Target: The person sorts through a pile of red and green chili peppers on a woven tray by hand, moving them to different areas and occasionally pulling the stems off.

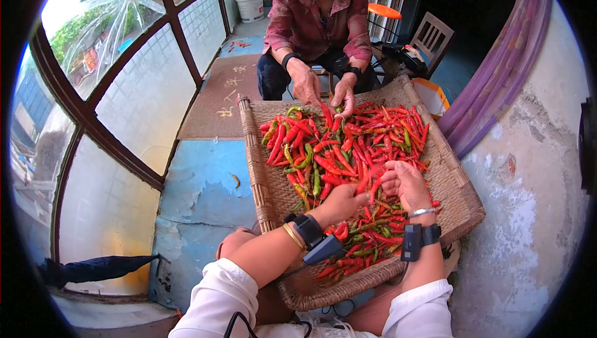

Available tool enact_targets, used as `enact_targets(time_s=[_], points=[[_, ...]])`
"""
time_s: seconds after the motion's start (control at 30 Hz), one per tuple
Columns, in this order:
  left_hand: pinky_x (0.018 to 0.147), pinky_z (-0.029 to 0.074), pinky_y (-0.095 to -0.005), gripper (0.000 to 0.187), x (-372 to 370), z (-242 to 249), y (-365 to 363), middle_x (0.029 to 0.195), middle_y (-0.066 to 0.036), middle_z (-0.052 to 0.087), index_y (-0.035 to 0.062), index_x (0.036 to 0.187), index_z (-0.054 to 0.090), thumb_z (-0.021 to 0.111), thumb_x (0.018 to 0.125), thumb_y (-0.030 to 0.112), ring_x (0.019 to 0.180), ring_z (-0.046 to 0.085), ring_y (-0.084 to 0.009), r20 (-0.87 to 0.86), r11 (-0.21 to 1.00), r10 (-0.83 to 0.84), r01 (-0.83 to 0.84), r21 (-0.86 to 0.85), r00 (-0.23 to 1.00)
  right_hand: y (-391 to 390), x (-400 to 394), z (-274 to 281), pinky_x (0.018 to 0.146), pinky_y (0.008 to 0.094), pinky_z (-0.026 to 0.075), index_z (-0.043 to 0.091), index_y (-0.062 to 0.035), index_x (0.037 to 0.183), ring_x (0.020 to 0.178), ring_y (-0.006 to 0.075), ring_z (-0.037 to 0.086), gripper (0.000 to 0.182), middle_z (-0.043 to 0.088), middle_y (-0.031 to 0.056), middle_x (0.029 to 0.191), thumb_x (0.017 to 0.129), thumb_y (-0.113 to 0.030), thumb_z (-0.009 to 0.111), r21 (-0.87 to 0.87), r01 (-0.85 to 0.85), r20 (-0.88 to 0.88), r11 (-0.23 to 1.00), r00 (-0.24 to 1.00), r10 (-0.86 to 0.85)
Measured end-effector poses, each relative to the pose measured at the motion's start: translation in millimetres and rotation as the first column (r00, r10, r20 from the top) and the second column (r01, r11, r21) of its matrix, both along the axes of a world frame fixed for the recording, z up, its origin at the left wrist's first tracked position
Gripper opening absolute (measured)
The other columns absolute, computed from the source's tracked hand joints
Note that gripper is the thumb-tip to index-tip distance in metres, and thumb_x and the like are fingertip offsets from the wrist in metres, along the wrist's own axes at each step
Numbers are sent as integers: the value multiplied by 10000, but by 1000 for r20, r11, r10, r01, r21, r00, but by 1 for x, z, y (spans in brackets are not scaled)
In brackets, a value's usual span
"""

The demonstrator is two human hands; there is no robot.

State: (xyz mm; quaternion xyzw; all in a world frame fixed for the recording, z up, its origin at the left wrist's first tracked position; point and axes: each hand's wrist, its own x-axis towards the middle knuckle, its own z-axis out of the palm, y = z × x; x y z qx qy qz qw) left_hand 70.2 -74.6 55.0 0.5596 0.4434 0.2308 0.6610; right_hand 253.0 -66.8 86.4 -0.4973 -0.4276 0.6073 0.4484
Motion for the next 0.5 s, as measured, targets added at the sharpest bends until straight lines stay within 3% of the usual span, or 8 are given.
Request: enact_targets(time_s=[0.07,0.1,0.13,0.17,0.23,0.27,0.43,0.5], points=[[507,452,-231,233,-6,1,7,747,-20,595,46,895,538,516,886,277,555,542,-111,159,987,146,-133,-88,976,18,17,-26,579,275,481,575,-37,968,688,147,585,308,591,66,784,835,-314,571,58,98,345,993,932,-112],[492,443,-209,236,-10,1,11,746,-15,590,50,882,532,504,895,284,548,528,-75,301,949,296,-245,-196,906,20,16,-35,579,275,481,575,-37,968,688,147,585,308,591,66,784,835,-314,571,58,98,342,994,933,-112],[498,450,-217,220,-15,-3,17,770,-25,580,57,899,509,495,899,276,575,539,-90,380,915,379,-281,-288,844,18,16,-43,639,328,477,578,-48,974,773,206,575,290,585,88,830,815,-291,590,217,-51,782,975,606,-143],[498,450,-217,220,-16,-4,20,770,-25,580,57,899,509,495,899,276,575,539,-90,379,915,380,-282,-290,844,15,16,-49,700,382,474,580,-59,979,859,265,564,279,579,110,875,796,-268,609,265,-260,964,929,98,-248],[515,465,-225,227,-18,-7,25,816,-38,577,61,931,490,476,906,285,639,562,-106,464,646,763,-558,-521,450,14,17,-61,796,441,435,571,-79,1018,986,348,489,298,551,149,969,755,-206,630,197,-302,980,933,62,-187],[533,476,-229,206,-23,-14,27,857,-52,577,72,949,473,469,908,274,687,571,-117,497,647,761,-537,-541,416,15,20,-73,815,435,425,551,-78,1053,985,355,484,317,532,175,1005,755,-178,597,141,-301,989,943,82,-121],[547,466,-242,189,-20,-18,19,822,-18,573,90,945,498,464,909,272,641,544,-94,461,760,631,-378,-529,624,16,18,-76,807,441,435,498,-110,1128,1000,366,489,378,508,189,1043,756,-146,549,-45,-295,995,954,72,70],[535,441,-223,188,-12,-12,15,826,-13,589,97,957,518,476,904,273,619,525,-72,479,901,389,-215,-377,787,17,16,-77,800,443,439,497,-112,1115,1003,366,493,389,504,185,1056,741,-180,584,-60,-287,993,956,77,86]])
